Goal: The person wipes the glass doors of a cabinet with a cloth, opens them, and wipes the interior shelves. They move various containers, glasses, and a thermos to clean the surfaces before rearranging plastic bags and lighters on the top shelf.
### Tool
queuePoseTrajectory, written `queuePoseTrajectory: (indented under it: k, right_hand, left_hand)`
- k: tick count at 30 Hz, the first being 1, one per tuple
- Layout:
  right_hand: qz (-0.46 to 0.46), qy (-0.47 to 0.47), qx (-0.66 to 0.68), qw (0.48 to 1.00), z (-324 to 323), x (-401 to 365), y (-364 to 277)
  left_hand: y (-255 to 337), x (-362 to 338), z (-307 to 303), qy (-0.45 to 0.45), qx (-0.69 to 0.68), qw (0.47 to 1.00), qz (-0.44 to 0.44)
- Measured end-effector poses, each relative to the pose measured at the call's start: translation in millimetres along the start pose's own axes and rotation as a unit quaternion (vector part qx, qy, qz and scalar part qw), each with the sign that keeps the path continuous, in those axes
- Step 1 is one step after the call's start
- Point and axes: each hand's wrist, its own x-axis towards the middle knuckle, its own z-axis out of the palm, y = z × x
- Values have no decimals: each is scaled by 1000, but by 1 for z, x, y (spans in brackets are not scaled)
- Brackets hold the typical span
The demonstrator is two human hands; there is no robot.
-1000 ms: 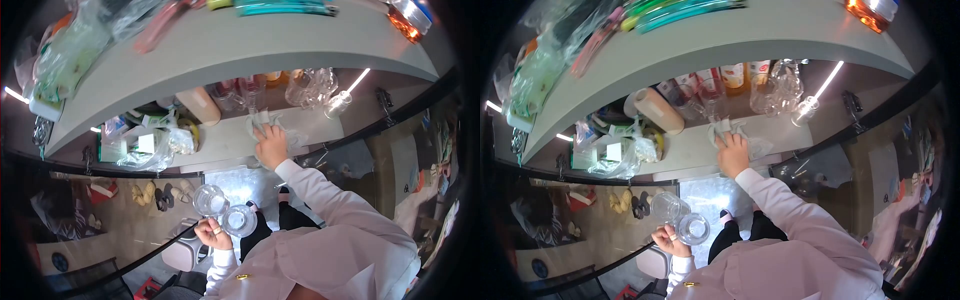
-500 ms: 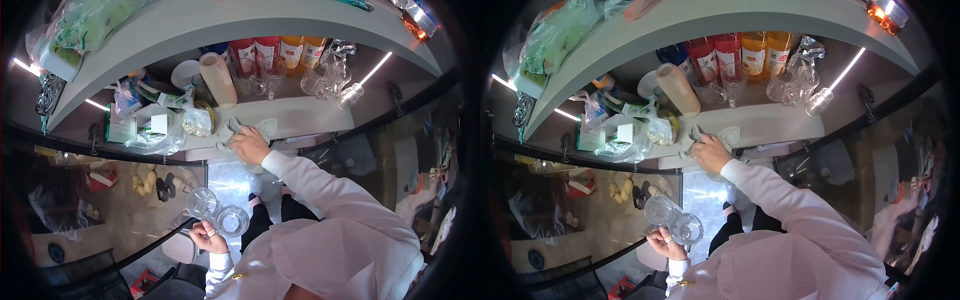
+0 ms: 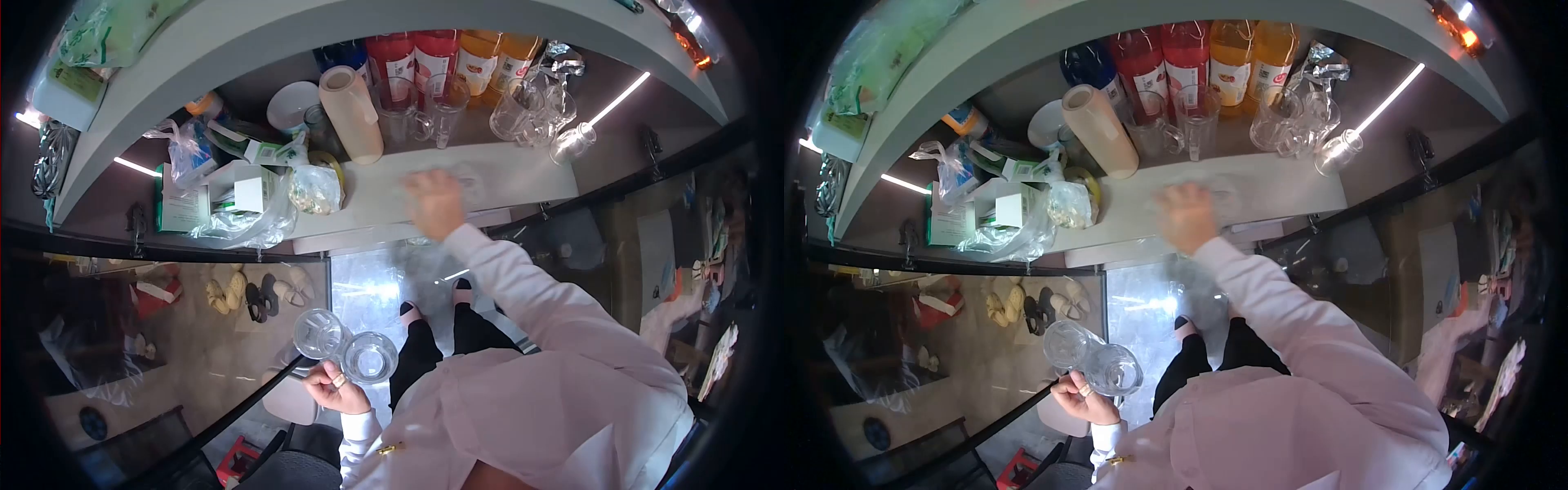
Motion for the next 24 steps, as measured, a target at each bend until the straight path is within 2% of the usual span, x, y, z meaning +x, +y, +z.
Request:
queuePoseTrajectory:
  k: [1, 3, 7, 9, 12, 17, 19, 20, 23, 24]
  right_hand:
    - [0, -1, -2, 1000, 2, 3, -10]
    - [-59, -19, 110, 992, 1, 5, -28]
    - [-60, -69, 47, 995, -29, -13, 3]
    - [9, -89, 57, 994, -28, -9, 11]
    - [32, -63, 71, 995, 1, 30, -21]
    - [7, -29, 91, 995, -12, 8, -10]
    - [32, -78, 87, 993, -18, 1, -9]
    - [61, -50, 75, 994, -8, 15, -10]
    - [66, -6, 78, 995, 11, 47, -15]
    - [80, -32, 77, 993, 8, 40, -17]
  left_hand:
    - [0, -2, 0, 0, -1, 1000, -1]
    - [-1, 1, -4, 10, -8, 1000, -6]
    - [2, 1, -6, 33, -21, 999, -7]
    - [1, 0, -7, 49, 3, 998, -32]
    - [-3, 1, -5, 54, -21, 998, -18]
    - [-7, 4, -10, 53, -24, 998, -1]
    - [-4, 4, -8, 58, -50, 997, -30]
    - [-3, 5, -9, 61, -40, 997, -28]
    - [0, 4, -17, 64, -25, 997, -23]
    - [-1, 5, -18, 68, -10, 998, -12]
